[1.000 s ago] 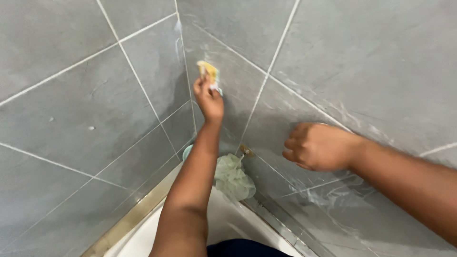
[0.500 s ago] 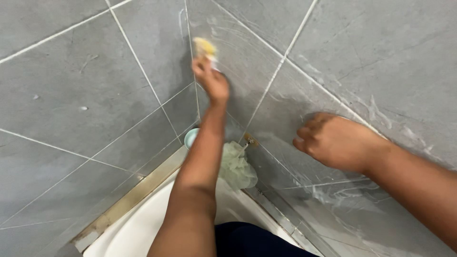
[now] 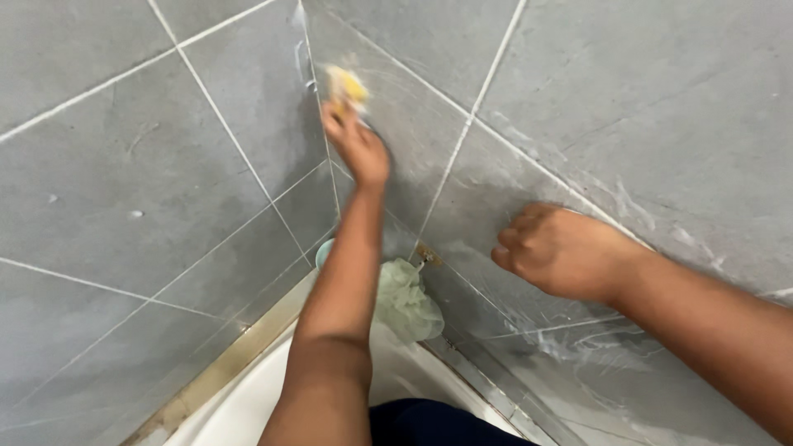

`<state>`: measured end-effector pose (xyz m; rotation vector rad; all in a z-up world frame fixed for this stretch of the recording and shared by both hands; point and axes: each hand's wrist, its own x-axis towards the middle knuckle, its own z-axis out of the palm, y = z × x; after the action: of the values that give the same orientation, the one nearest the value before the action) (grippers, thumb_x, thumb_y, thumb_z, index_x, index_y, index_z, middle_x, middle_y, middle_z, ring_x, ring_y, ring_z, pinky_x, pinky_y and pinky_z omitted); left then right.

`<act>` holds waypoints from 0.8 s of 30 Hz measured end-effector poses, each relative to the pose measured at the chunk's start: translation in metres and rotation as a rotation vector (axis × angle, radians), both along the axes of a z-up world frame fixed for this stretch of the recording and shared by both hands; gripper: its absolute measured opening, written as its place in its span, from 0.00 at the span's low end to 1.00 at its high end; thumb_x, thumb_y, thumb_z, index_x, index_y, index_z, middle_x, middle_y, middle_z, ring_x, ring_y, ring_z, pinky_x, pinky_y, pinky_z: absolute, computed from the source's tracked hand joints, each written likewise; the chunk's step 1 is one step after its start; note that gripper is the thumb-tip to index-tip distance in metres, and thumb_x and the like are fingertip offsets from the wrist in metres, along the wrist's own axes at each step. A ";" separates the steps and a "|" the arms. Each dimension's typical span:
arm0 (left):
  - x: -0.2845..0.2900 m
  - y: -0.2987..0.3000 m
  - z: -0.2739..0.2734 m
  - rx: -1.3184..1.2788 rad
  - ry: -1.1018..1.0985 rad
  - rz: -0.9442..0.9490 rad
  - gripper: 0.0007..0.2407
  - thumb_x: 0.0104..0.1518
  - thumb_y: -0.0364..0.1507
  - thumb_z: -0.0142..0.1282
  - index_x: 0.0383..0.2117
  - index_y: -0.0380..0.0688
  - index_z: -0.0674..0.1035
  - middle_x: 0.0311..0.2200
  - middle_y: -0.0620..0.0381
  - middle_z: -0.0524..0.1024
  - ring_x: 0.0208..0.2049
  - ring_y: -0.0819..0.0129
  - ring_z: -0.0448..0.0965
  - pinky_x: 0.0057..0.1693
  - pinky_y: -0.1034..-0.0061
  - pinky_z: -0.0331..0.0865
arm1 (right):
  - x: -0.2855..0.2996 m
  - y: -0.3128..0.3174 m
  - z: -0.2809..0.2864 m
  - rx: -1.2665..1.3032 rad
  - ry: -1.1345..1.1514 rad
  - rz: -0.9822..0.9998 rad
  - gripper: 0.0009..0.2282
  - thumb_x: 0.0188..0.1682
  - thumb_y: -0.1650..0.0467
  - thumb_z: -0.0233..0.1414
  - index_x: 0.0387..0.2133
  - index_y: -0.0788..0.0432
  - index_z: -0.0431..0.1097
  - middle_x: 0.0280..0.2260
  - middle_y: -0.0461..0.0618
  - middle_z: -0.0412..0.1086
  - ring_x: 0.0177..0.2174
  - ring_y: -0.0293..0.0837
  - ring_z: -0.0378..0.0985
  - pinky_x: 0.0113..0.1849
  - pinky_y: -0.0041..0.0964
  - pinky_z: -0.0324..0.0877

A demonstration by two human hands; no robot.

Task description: The person wets a sponge in a soapy container and scrubs the tiled bathroom wall with the sponge.

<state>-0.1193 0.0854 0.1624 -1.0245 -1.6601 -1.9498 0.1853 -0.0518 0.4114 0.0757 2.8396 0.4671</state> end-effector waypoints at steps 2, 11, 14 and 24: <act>-0.038 0.015 0.028 -0.070 -0.107 0.095 0.18 0.57 0.13 0.48 0.54 0.38 0.76 0.61 0.43 0.65 0.60 0.49 0.70 0.67 0.64 0.63 | 0.004 0.000 0.002 -0.053 0.067 0.009 0.06 0.38 0.72 0.51 0.27 0.58 0.73 0.27 0.51 0.70 0.32 0.53 0.75 0.38 0.44 0.71; 0.100 -0.070 0.014 0.060 0.221 -0.171 0.18 0.59 0.16 0.50 0.56 0.40 0.75 0.53 0.41 0.67 0.55 0.45 0.69 0.61 0.56 0.63 | 0.002 0.000 0.002 -0.053 0.035 -0.006 0.06 0.37 0.72 0.51 0.27 0.58 0.73 0.27 0.50 0.71 0.33 0.52 0.76 0.39 0.43 0.71; 0.036 -0.043 -0.008 0.047 0.134 -0.047 0.14 0.65 0.15 0.49 0.55 0.39 0.75 0.49 0.45 0.71 0.50 0.51 0.73 0.58 0.62 0.68 | 0.000 -0.001 -0.001 0.021 0.030 0.031 0.07 0.37 0.73 0.51 0.29 0.58 0.73 0.28 0.52 0.71 0.35 0.55 0.76 0.39 0.45 0.71; 0.083 -0.060 -0.079 0.108 -0.389 -0.456 0.10 0.69 0.22 0.50 0.54 0.32 0.74 0.47 0.41 0.67 0.48 0.55 0.68 0.59 0.64 0.64 | -0.008 0.002 0.000 0.003 -0.072 -0.018 0.08 0.39 0.73 0.51 0.32 0.59 0.73 0.29 0.51 0.72 0.37 0.53 0.77 0.42 0.44 0.71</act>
<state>-0.0366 0.0253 0.0838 -1.1084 -1.5813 -2.6479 0.1775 -0.0494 0.4111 0.0835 2.7654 0.4615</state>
